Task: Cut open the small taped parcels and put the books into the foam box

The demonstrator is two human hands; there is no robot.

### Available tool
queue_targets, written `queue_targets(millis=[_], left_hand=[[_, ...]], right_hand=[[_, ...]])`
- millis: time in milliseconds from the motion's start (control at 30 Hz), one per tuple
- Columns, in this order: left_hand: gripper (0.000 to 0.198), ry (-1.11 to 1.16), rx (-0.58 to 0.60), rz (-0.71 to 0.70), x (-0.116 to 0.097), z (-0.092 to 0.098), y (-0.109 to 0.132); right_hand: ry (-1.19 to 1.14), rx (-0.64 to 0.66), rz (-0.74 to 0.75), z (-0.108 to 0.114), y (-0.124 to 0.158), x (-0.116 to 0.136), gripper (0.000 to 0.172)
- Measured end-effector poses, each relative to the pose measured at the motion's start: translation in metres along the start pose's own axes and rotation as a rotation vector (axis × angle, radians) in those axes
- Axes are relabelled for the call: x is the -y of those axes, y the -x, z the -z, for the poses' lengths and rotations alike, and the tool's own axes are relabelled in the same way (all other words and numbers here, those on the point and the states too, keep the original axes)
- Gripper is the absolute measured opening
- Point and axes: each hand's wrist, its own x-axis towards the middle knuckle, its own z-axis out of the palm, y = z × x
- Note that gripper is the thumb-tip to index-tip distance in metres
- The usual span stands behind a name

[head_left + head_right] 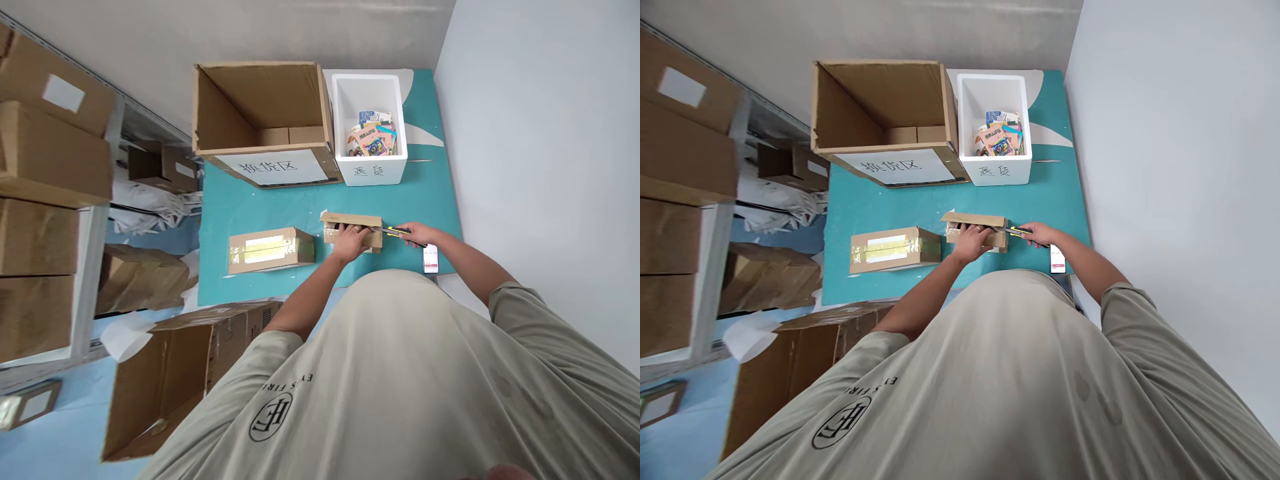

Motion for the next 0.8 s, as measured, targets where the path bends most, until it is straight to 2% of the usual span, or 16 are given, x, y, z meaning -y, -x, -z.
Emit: queue_targets(millis=[300, 433, 633, 800], left_hand=[[0.051, 0.016, 0.004, -0.062, 0.001, 0.000, 0.005], [0.048, 0.016, 0.023, -0.052, 0.003, -0.001, 0.006], [0.045, -0.019, 0.061, -0.053, 0.002, -0.004, 0.006], [0.045, 0.003, 0.034, -0.058, 0.007, -0.007, 0.006]], right_hand=[[0.186, 0.033, -0.016, 0.000, -0.005, 0.004, 0.047], [0.184, 0.052, -0.010, -0.001, -0.007, 0.004, 0.052], [0.127, 0.099, -0.020, -0.001, 0.000, 0.003, 0.042], [0.189, 0.040, -0.005, -0.011, -0.003, 0.012, 0.043]])
